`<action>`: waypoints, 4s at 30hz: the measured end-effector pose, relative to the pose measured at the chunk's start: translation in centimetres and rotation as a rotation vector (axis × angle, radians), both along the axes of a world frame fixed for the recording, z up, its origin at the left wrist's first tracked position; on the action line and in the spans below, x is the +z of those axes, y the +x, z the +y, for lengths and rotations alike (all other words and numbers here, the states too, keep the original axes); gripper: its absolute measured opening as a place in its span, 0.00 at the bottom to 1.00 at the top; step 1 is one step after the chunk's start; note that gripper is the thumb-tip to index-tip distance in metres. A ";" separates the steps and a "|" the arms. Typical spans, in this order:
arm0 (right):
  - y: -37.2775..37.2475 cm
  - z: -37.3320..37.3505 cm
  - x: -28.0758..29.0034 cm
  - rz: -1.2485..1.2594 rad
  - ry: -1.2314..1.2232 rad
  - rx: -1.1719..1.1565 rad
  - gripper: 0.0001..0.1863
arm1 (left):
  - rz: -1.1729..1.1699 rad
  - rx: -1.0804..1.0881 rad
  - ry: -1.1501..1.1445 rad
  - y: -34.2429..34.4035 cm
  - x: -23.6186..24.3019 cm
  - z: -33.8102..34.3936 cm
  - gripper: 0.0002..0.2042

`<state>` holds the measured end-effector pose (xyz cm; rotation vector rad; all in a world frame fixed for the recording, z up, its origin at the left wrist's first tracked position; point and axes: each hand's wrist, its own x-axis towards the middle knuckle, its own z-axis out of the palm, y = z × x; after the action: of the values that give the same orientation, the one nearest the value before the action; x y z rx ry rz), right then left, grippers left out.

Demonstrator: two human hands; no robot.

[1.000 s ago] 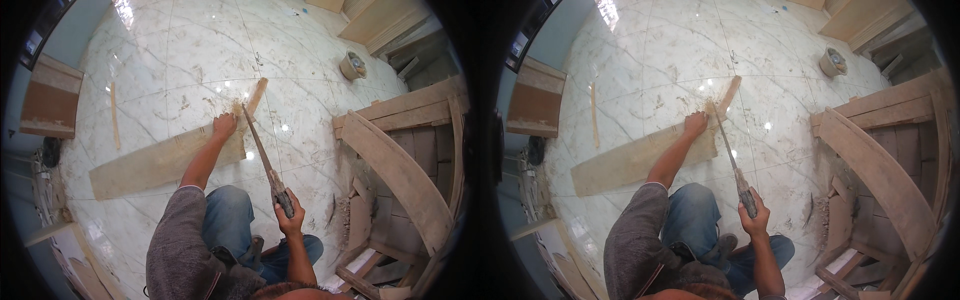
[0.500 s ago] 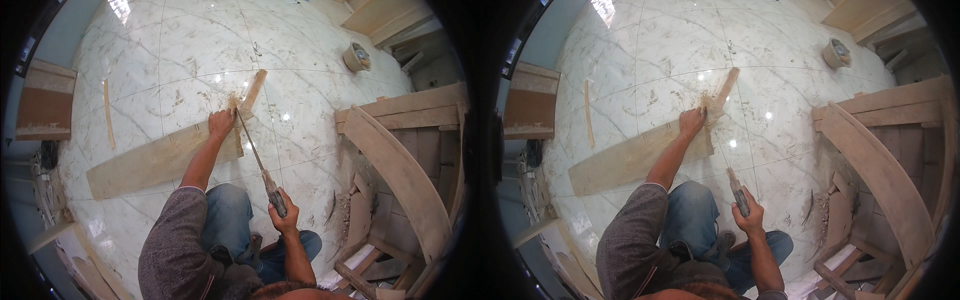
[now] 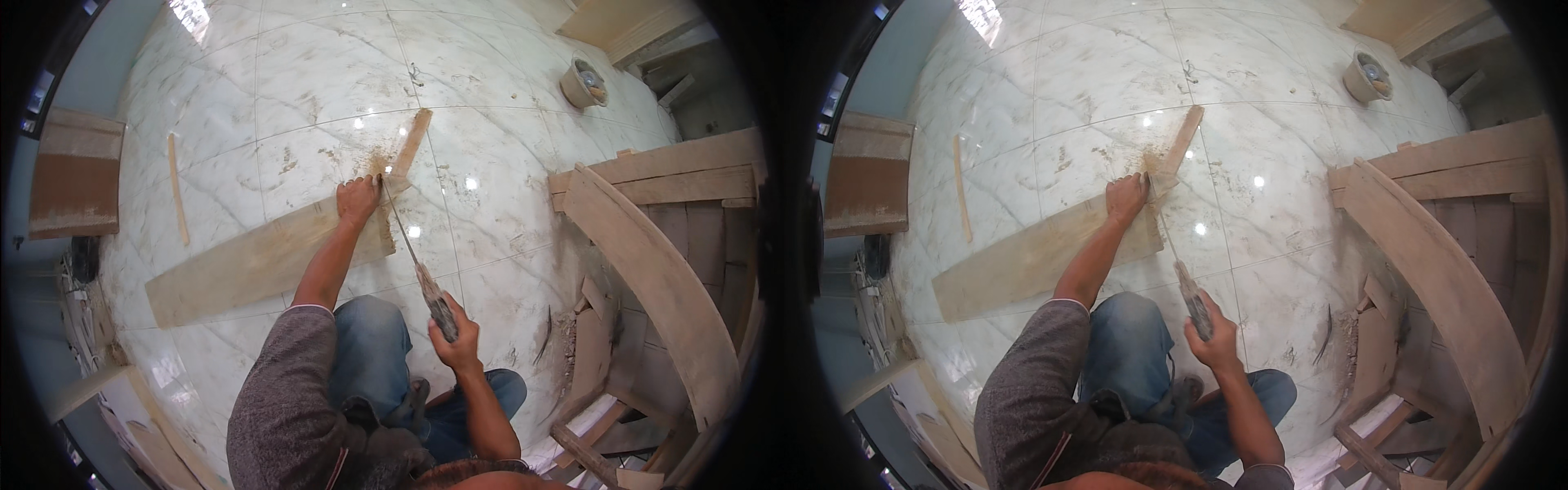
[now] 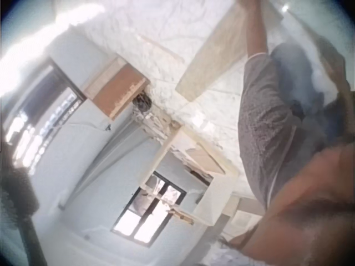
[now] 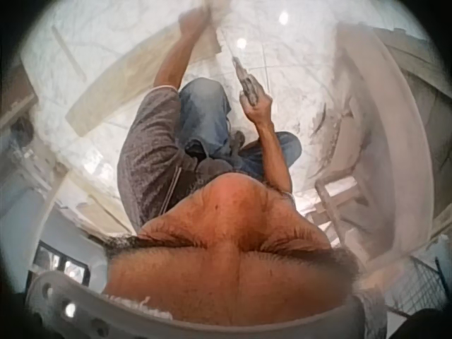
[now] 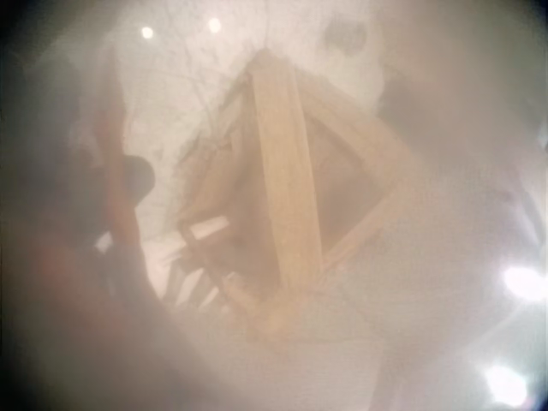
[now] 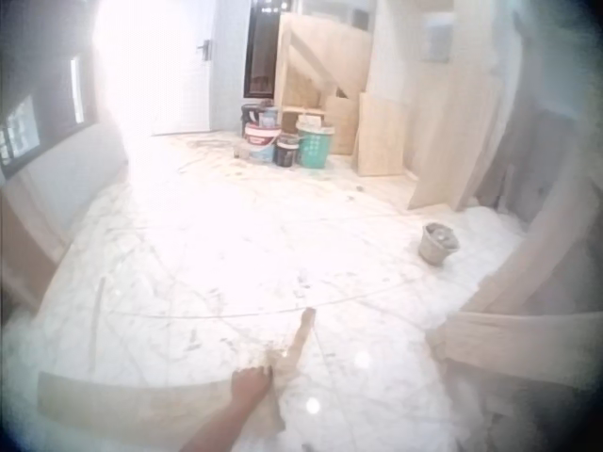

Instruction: The person saws a piece of wood by hand while sitting on the floor, then uses a hammer to drive nails into a different wooden board.

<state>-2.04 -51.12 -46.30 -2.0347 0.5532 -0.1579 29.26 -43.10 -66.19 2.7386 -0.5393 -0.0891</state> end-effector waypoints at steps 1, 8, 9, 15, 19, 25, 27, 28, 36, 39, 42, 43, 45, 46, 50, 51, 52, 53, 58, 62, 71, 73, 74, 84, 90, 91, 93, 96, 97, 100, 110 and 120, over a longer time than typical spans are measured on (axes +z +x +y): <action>0.8 0.2 0.7 0.040 0.002 0.002 0.28 | 0.011 0.001 0.012 0.0 0.0 -0.2 0.24; 0.8 -0.3 1.9 -0.001 0.041 -0.048 0.28 | -0.021 -0.012 -0.025 -0.1 0.0 -0.1 0.24; 2.4 -0.3 2.5 0.051 0.079 -0.055 0.28 | 0.011 -0.006 -0.012 -0.1 0.0 0.2 0.24; -1.9 0.2 4.3 -0.058 -0.031 -0.008 0.27 | 0.031 0.001 0.023 0.4 0.2 -0.2 0.21; 4.9 -1.0 1.9 0.092 0.001 -0.012 0.27 | 0.076 -0.018 0.025 0.2 0.1 -0.7 0.21; 1.9 0.0 4.5 -0.008 0.011 -0.026 0.28 | 0.049 -0.036 0.037 0.5 0.5 0.0 0.19; 3.5 -0.3 4.2 0.072 0.019 -0.047 0.28 | 0.072 -0.018 0.036 0.2 0.4 -0.3 0.19; 4.6 -0.3 4.0 0.116 0.012 -0.049 0.28 | 0.084 -0.009 0.036 0.0 0.5 -0.5 0.18; 3.0 0.6 4.8 0.042 -0.036 -0.018 0.29 | 0.070 -0.007 0.034 0.0 0.3 0.0 0.20; 7.2 -0.2 3.8 0.192 0.015 -0.037 0.28 | 0.063 -0.006 0.045 0.2 0.5 -0.7 0.20; 3.9 -0.3 4.9 -0.088 -0.078 -0.054 0.27 | 0.045 -0.024 0.040 1.0 0.9 -0.8 0.21; 3.2 0.0 6.2 -0.067 0.006 -0.132 0.27 | 0.050 -0.031 0.045 0.6 0.5 0.0 0.21; 2.5 0.0 7.6 -0.043 -0.020 -0.126 0.27 | 0.054 -0.010 0.039 0.1 0.0 0.6 0.22; 2.5 -0.3 8.0 -0.041 -0.040 -0.125 0.27 | 0.046 -0.001 0.028 0.3 -0.1 0.3 0.22; 1.8 -0.9 6.6 -0.020 -0.020 -0.091 0.27 | -0.019 0.000 -0.022 0.5 -0.2 -0.6 0.22; 1.6 -0.7 5.9 -0.023 -0.007 -0.096 0.28 | 0.006 -0.009 -0.018 0.4 0.2 -0.6 0.22; 1.3 -0.5 5.4 -0.010 -0.012 -0.088 0.28 | 0.031 -0.018 -0.014 0.3 0.5 -0.6 0.23; 1.0 -0.4 4.9 0.003 -0.018 -0.081 0.28 | 0.042 -0.020 -0.005 0.0 0.5 -0.6 0.23; 0.6 -0.1 4.2 -0.014 -0.076 -0.013 0.29 | 0.041 -0.018 0.018 0.3 0.4 -0.1 0.25; 1.5 -0.3 3.6 -0.002 -0.071 0.013 0.29 | 0.071 0.005 0.019 0.4 0.5 -0.1 0.25; 1.2 -0.6 1.8 -0.014 -0.025 -0.018 0.28 | 0.084 -0.015 -0.005 0.3 0.6 -0.3 0.27; 3.2 -0.5 2.2 0.101 0.049 -0.039 0.27 | 0.059 -0.001 -0.010 0.5 0.5 0.0 0.27; 2.6 -0.5 2.1 0.044 0.005 -0.036 0.27 | 0.059 -0.006 -0.019 0.4 0.4 -0.3 0.27; 0.4 0.2 3.5 0.068 0.011 -0.067 0.28 | 0.043 -0.016 0.023 -0.2 0.1 -0.5 0.27; -0.1 0.1 4.1 0.065 0.116 -0.013 0.27 | 0.018 -0.020 0.048 0.8 0.6 -0.3 0.27; 0.3 0.9 5.0 0.203 0.106 -0.022 0.28 | 0.024 -0.023 0.060 0.7 0.7 0.0 0.26; -2.0 0.5 3.9 0.053 0.045 -0.055 0.28 | 0.048 -0.020 0.076 0.1 0.1 -0.1 0.26; -2.4 -0.6 2.6 -0.023 0.005 -0.022 0.28 | 0.066 -0.012 0.066 0.5 0.2 -0.6 0.26; -2.2 -0.9 2.6 0.015 0.038 0.001 0.28 | 0.074 -0.010 0.059 0.5 0.3 -0.7 0.26; -3.6 0.2 1.7 -0.033 -0.027 -0.045 0.28 | 0.086 0.001 0.042 0.4 0.2 -0.5 0.27; -1.6 -0.9 1.1 -0.122 -0.046 -0.097 0.27 | 0.094 -0.005 0.024 0.3 0.1 -0.6 0.27; -2.5 -0.2 -1.8 -0.095 -0.106 -0.029 0.28 | 0.106 -0.004 0.031 0.4 0.4 -0.3 0.28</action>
<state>-4.50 -51.30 -48.13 -2.1097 0.5244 -0.3059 29.68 -43.42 -65.80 2.7445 -0.5174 -0.2447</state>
